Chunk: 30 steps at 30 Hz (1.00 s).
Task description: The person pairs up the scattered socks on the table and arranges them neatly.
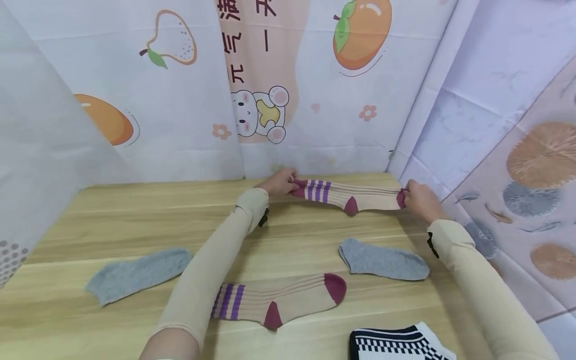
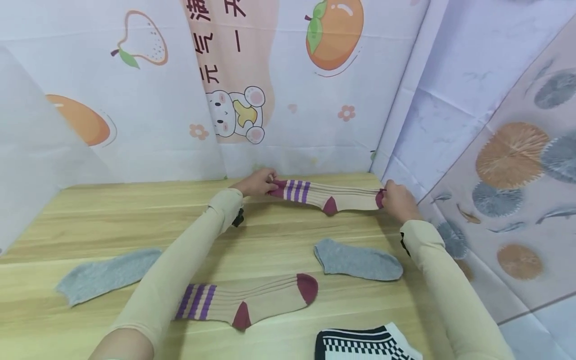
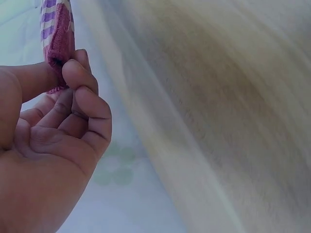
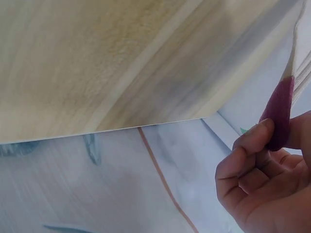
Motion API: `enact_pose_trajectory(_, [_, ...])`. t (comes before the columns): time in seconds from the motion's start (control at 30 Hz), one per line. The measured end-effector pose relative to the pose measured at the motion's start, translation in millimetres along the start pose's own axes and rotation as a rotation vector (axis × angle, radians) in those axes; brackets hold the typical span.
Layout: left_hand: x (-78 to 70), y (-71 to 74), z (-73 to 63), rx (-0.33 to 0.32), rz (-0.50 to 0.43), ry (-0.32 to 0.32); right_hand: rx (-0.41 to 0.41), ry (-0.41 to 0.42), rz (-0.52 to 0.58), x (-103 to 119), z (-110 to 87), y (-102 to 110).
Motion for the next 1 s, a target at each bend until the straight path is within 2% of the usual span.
enact_pose_trajectory(0.27, [-0.8,7.8,-11.2,0.009,0.005,0.002,-0.003,0.026,0.015,9.8,-7.5,5.1])
enact_pose_trajectory(0.53, [-2.2,17.7,-31.5,0.016,0.017,-0.015,-0.018,0.037,0.012,27.5,-13.7,11.5])
enact_pose_trajectory(0.7, [-4.8,23.9,-43.6,0.026,0.059,-0.024,-0.033,0.044,-0.005,38.2,-21.0,17.4])
enact_pose_trajectory(0.8, [-5.3,28.1,-53.2,0.038,0.085,-0.041,-0.042,0.046,-0.011,46.8,-25.4,21.8])
enact_pose_trajectory(1.0, [0.1,40.0,-83.0,0.07,0.144,-0.055,-0.05,0.097,-0.021,71.6,-31.1,28.6])
Point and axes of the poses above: each hand's wrist, its own z-axis towards the middle knuckle, its own y-axis out of the back of the hand, x = y × z, the point moved 1 cm from there along z, towards the middle knuckle, and after that the axes turned 2 degrees about -y, right-handed, at the moved point
